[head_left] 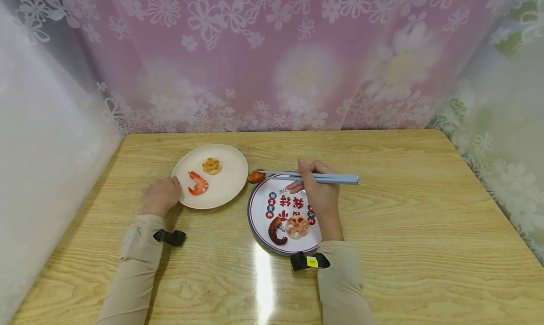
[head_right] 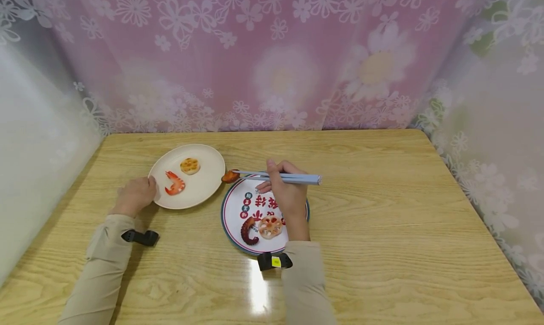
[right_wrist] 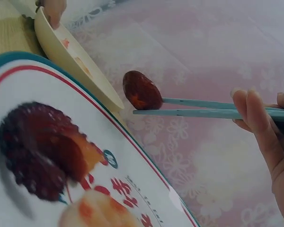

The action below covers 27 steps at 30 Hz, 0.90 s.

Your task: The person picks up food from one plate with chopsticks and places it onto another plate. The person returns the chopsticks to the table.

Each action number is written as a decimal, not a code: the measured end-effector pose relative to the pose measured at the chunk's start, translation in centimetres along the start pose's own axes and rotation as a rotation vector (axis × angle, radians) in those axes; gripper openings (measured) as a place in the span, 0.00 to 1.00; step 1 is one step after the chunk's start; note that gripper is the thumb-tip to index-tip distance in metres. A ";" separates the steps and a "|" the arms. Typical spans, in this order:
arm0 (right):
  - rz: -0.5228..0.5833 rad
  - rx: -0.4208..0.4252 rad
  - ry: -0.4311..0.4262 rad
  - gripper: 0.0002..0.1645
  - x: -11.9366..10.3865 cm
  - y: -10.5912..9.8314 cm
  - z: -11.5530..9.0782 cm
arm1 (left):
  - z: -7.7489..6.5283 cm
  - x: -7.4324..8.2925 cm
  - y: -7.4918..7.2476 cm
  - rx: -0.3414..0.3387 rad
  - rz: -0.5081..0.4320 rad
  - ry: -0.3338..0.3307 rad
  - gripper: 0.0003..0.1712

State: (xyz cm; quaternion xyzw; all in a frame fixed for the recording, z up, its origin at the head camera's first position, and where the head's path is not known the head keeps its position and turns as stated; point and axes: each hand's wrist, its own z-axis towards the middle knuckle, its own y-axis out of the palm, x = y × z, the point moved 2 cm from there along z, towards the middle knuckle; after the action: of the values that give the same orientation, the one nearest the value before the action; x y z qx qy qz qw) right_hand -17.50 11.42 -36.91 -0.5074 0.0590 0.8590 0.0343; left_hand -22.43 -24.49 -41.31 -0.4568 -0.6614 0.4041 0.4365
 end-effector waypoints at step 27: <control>-0.048 -0.035 0.019 0.18 -1.6 6.6 1.1 | 0.0 0.1 0.0 0.032 0.027 -0.034 0.35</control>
State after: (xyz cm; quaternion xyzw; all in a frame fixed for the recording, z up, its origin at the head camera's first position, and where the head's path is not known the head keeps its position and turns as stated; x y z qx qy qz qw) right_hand -18.45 4.98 -34.58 -0.5172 0.0320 0.8541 0.0451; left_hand -22.46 -24.41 -41.31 -0.4518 -0.6561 0.4279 0.4270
